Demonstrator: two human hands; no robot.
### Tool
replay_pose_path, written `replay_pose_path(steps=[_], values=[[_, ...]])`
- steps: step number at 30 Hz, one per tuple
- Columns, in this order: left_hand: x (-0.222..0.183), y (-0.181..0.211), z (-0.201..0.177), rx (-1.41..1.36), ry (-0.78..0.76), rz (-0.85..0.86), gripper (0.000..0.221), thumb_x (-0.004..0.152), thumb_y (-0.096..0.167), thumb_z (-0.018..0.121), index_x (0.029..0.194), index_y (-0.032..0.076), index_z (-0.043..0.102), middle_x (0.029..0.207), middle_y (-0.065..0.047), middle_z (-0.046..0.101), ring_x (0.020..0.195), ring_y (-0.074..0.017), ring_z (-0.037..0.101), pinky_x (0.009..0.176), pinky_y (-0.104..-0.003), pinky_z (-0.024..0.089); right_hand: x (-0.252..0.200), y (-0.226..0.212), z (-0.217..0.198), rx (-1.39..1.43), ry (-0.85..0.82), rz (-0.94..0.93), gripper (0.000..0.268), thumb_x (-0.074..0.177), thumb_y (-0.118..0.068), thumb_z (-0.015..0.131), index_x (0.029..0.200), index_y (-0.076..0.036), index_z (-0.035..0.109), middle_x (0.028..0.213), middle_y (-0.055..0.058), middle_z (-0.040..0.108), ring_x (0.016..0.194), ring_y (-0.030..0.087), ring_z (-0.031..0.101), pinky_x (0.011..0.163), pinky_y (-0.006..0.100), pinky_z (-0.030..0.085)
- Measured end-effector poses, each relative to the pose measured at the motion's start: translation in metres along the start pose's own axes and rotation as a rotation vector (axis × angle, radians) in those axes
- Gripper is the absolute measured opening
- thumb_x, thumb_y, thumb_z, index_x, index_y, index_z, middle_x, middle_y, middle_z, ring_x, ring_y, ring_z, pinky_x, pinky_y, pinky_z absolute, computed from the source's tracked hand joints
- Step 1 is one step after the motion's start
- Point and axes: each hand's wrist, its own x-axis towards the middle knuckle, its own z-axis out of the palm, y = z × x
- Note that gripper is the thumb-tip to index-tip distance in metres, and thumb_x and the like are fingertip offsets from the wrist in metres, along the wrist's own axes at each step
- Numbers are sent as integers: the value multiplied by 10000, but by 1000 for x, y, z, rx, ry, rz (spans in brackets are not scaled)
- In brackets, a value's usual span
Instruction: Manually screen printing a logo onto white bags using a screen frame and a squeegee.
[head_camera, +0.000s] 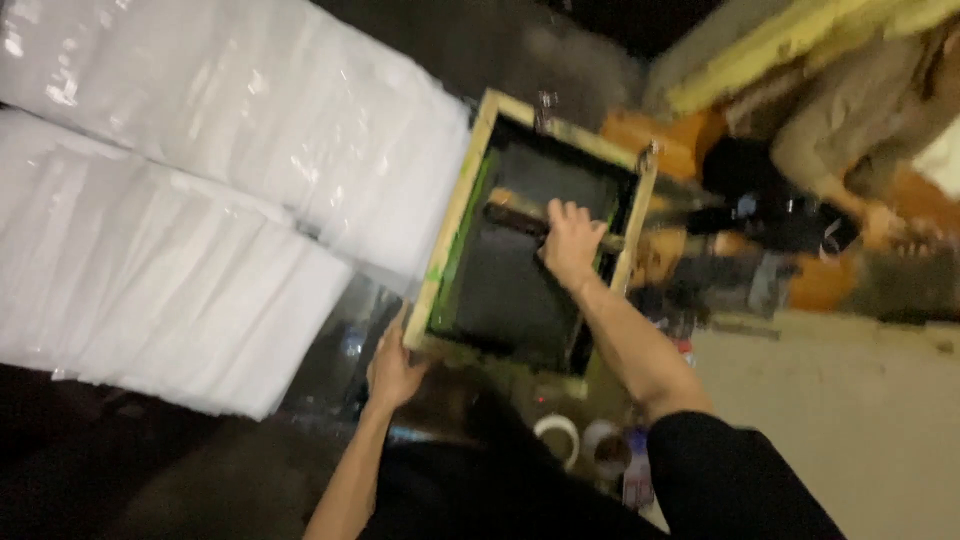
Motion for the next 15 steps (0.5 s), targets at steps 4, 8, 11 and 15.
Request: replay_pose_path(steps=[4,8,11,15], values=[[6,-10,2,-36,22,41,761,850,427,897,1388,141,441,1224,-168,515,1159,-399,596,984,-501,483,98,50,31,-41,70,14,601,802,-201,859,1307,-186,533,1210,74,657,1182,322,630,952,654,496],[41,-80,37,-145,-10,9,677,785,590,1000,1020,122,573,941,-11,441,912,-239,597,806,-355,466,4,-22,-56,2,-223,27,803,820,-246,917,1502,-150,505,1444,162,640,1383,374,586,1107,738,404],[33,-61,28,-221,0,-2,686,706,582,1053,999,128,630,868,-12,507,847,-230,609,770,-362,478,-109,-57,-33,43,-231,-75,712,844,-312,869,1446,-192,509,1364,97,645,1322,320,601,1096,727,425],[4,8,10,-333,10,30,711,715,456,1064,1139,32,681,1181,-209,746,1249,-370,725,1063,-503,592,-189,-39,-79,31,-83,-35,574,833,-326,785,1363,-318,565,1187,-58,613,1170,206,620,1051,574,449]])
